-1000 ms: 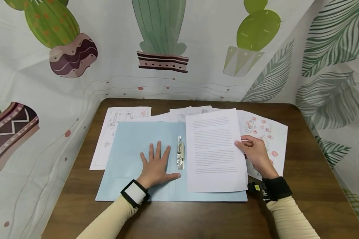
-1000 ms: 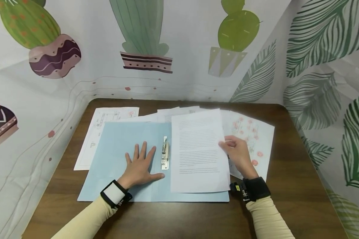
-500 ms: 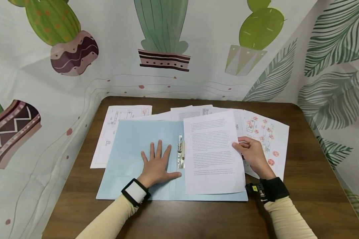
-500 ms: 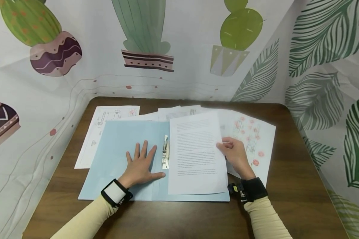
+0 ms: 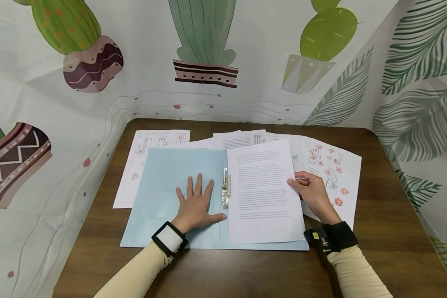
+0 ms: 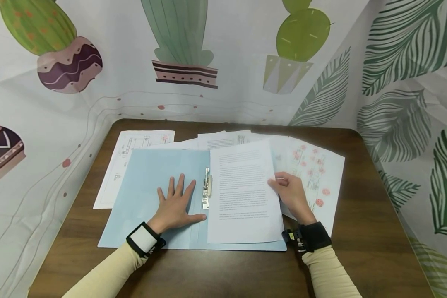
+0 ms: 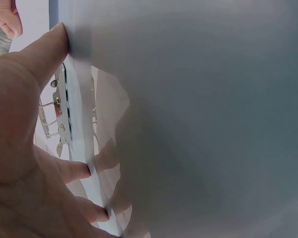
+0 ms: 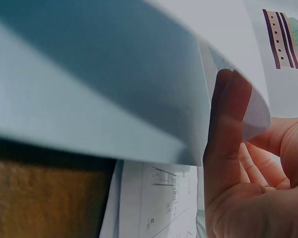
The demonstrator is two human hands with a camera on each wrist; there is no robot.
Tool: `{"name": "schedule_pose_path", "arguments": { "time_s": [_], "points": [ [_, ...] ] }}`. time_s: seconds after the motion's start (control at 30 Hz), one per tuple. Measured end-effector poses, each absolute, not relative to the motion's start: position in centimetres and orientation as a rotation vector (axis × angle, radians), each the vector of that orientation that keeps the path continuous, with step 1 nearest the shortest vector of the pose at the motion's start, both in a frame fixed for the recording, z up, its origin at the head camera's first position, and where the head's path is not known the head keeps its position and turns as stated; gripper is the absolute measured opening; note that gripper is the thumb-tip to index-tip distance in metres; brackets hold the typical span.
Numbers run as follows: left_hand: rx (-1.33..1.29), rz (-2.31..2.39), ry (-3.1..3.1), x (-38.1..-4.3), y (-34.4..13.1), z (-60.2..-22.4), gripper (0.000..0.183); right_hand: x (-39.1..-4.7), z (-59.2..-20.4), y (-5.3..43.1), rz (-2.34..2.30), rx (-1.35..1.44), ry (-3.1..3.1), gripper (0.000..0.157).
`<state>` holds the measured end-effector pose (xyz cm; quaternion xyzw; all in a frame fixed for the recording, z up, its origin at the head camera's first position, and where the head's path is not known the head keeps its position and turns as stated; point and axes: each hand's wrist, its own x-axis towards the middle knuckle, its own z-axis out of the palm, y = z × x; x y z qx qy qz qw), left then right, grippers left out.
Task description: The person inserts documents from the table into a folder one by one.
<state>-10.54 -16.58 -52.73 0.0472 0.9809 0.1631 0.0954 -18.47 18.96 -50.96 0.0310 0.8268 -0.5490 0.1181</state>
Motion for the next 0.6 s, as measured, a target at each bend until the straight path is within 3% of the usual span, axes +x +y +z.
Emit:
{"name": "schedule_pose_path", "arguments": {
  "time_s": [0.6],
  "points": [
    [0.146,0.483,2.912,-10.62,-16.59,-52.95,0.116,-18.19,-51.52,18.60,-1.586,0.107,2.395,0.034]
  ]
}}
